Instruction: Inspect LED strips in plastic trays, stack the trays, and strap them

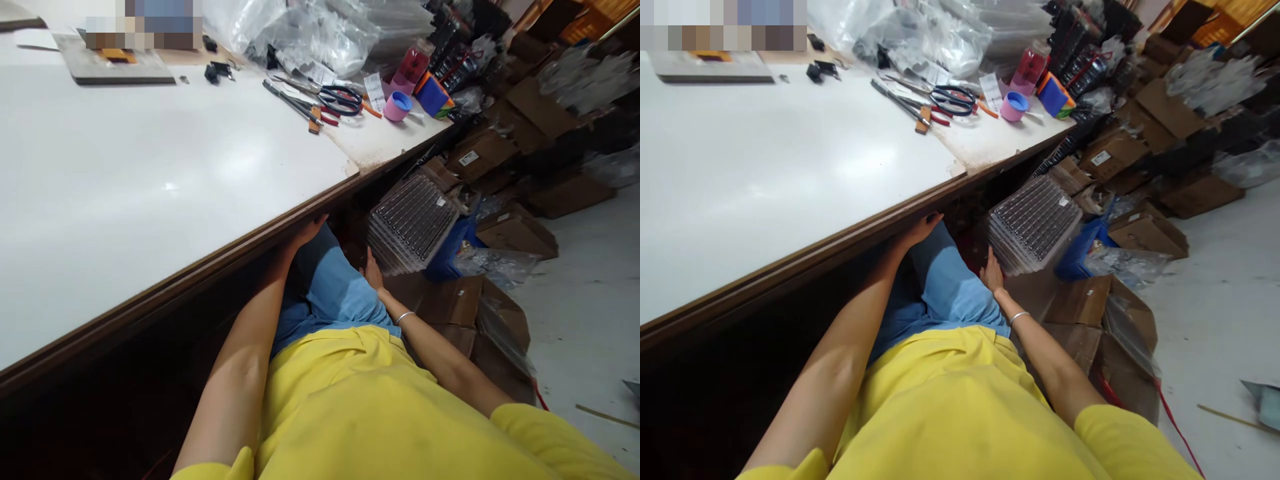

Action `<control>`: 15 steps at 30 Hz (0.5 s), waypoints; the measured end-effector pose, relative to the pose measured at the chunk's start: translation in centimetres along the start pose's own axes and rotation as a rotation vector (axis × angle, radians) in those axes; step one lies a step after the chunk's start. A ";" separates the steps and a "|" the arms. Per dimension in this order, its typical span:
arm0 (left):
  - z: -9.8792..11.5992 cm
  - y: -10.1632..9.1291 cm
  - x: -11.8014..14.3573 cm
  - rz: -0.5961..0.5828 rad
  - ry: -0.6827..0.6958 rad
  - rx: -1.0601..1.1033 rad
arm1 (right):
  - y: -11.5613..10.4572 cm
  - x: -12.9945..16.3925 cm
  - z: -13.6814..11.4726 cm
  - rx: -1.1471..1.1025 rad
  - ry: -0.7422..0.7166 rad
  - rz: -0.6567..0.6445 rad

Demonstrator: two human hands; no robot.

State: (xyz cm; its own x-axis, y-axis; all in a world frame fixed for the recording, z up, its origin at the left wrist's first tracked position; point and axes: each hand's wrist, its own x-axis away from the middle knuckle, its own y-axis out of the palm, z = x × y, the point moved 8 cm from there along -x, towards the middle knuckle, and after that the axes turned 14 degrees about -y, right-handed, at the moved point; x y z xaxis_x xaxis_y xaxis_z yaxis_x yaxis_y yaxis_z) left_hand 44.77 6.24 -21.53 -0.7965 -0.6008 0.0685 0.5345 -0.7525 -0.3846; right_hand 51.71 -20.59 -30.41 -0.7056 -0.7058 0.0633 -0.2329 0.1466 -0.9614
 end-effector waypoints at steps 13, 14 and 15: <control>1.2 1.3 -0.1 0.032 0.072 -0.203 | -2.6 -0.6 -0.5 -0.086 0.102 0.097; 1.3 1.3 -0.1 0.033 0.074 -0.214 | -2.9 -0.5 -0.5 -0.088 0.101 0.107; 1.4 1.3 -0.1 0.033 0.076 -0.225 | -3.2 -0.4 -0.4 -0.090 0.105 0.115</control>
State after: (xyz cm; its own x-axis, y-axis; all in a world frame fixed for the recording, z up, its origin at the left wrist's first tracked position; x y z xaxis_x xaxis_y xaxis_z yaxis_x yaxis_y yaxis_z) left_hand 45.97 4.96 -20.78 -0.8031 -0.5957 -0.0137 0.4909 -0.6485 -0.5818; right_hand 52.49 -20.50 -27.29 -0.7961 -0.6050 -0.0132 -0.2021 0.2865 -0.9365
